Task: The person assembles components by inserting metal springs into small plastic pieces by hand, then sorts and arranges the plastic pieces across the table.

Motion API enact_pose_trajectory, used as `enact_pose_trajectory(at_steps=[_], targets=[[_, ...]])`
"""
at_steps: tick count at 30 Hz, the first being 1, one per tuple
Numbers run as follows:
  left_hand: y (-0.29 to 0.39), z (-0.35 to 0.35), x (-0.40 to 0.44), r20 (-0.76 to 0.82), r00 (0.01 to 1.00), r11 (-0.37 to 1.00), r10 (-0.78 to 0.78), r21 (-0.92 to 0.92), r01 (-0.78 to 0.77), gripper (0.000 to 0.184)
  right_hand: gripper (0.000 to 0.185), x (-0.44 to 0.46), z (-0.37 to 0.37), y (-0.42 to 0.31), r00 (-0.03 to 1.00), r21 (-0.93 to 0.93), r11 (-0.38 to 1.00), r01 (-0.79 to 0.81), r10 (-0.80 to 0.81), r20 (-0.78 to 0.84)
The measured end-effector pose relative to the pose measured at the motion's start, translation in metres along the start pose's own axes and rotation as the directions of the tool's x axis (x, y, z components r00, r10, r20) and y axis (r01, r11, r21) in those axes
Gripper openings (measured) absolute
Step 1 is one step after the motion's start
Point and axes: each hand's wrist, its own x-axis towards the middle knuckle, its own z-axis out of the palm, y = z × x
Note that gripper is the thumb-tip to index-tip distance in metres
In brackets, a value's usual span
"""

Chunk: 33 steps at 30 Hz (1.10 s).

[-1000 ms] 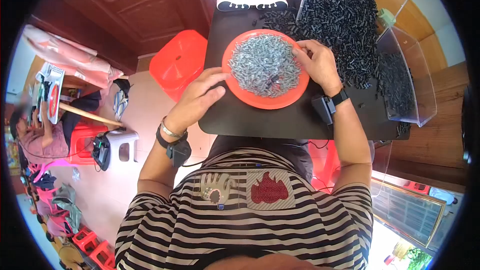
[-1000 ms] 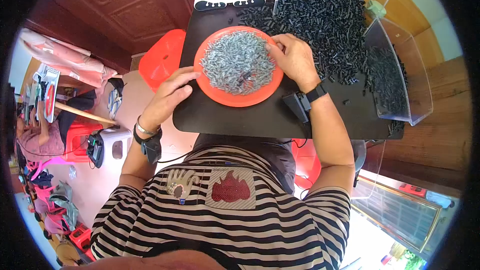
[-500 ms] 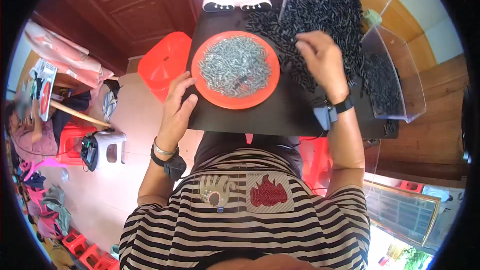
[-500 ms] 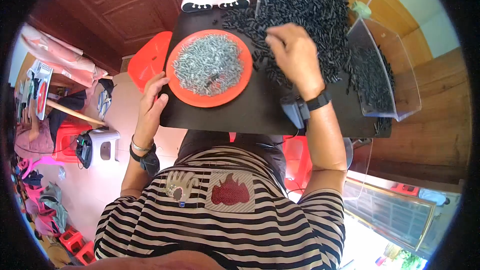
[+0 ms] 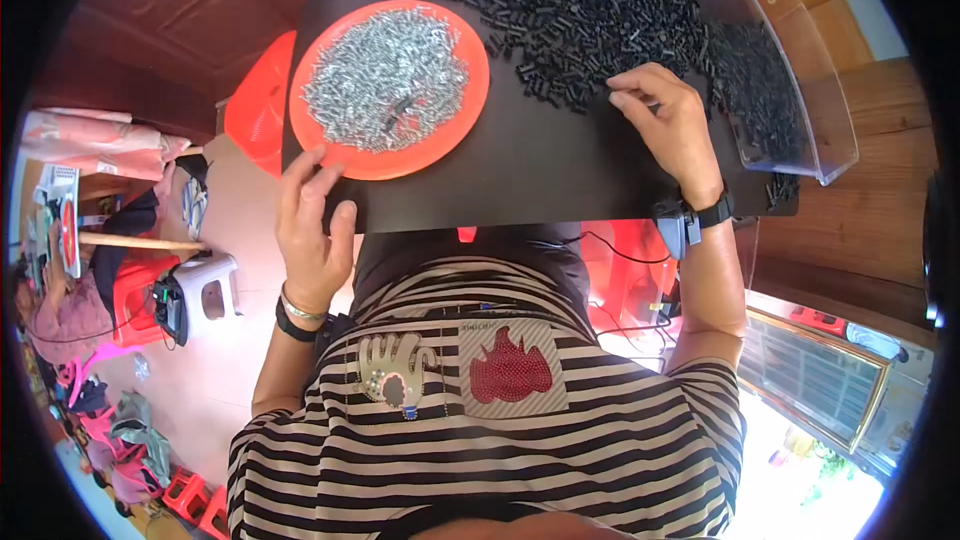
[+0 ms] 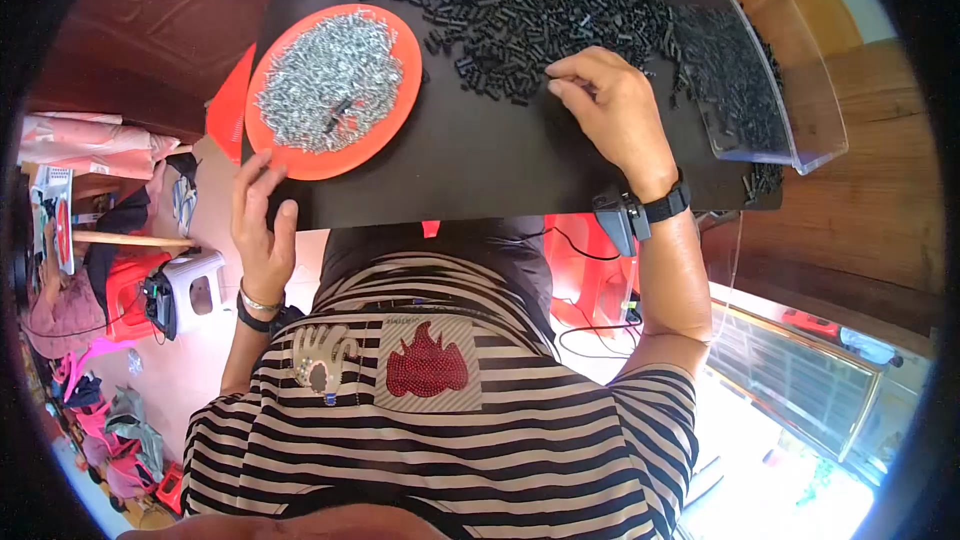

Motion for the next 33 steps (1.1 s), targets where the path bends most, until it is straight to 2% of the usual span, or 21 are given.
enact_pose_trajectory(at_steps=[2, 5, 9, 12, 15, 19, 22, 26, 29, 33], targets=[[0.002, 0.003, 0.005, 0.010, 1.000, 0.999, 0.001, 0.033, -0.001, 0.032, 0.017, -0.002, 0.002, 0.001, 0.996, 0.003, 1.000, 0.000, 0.000, 0.094], [0.001, 0.005, 0.007, 0.021, 1.000, 0.999, -0.009, 0.038, 0.008, 0.033, 0.018, 0.002, 0.007, -0.002, 0.989, -0.062, 0.991, 0.118, -0.112, 0.095], [0.002, 0.006, 0.009, 0.005, 1.000, 0.998, -0.016, 0.054, 0.016, 0.033, 0.015, 0.014, 0.016, 0.000, 0.977, -0.151, 0.968, 0.198, -0.184, 0.104], [0.003, 0.008, 0.013, -0.015, 1.000, 0.996, -0.018, 0.086, 0.020, 0.035, 0.013, 0.028, 0.022, 0.019, 0.964, -0.315, 0.912, 0.262, -0.260, 0.050], [0.001, 0.009, 0.018, -0.027, 1.000, 0.991, -0.015, 0.131, 0.018, 0.037, 0.012, 0.037, 0.017, 0.028, 0.975, -0.318, 0.923, 0.215, -0.219, 0.025], [-0.005, 0.013, 0.018, -0.025, 0.999, 0.991, -0.033, 0.132, 0.036, 0.038, 0.015, 0.030, 0.010, 0.008, 0.986, -0.116, 0.980, 0.164, -0.164, 0.014], [-0.004, 0.013, 0.018, -0.024, 0.999, 0.992, -0.049, 0.118, 0.051, 0.038, 0.017, 0.021, 0.013, -0.015, 0.989, 0.106, 0.994, 0.018, -0.033, 0.146], [-0.004, 0.014, 0.017, -0.024, 0.998, 0.991, -0.053, 0.122, 0.056, 0.035, 0.016, 0.020, 0.031, -0.017, 0.959, -0.063, 0.960, 0.273, -0.266, 0.094], [-0.003, 0.013, 0.017, -0.031, 0.997, 0.991, -0.067, 0.114, 0.070, 0.033, 0.013, 0.025, 0.035, -0.012, 0.944, -0.181, 0.927, 0.329, -0.322, 0.071], [-0.003, 0.013, 0.016, -0.037, 0.997, 0.990, -0.073, 0.121, 0.077, 0.033, 0.010, 0.029, 0.034, -0.003, 0.950, -0.212, 0.926, 0.314, -0.307, 0.063]])
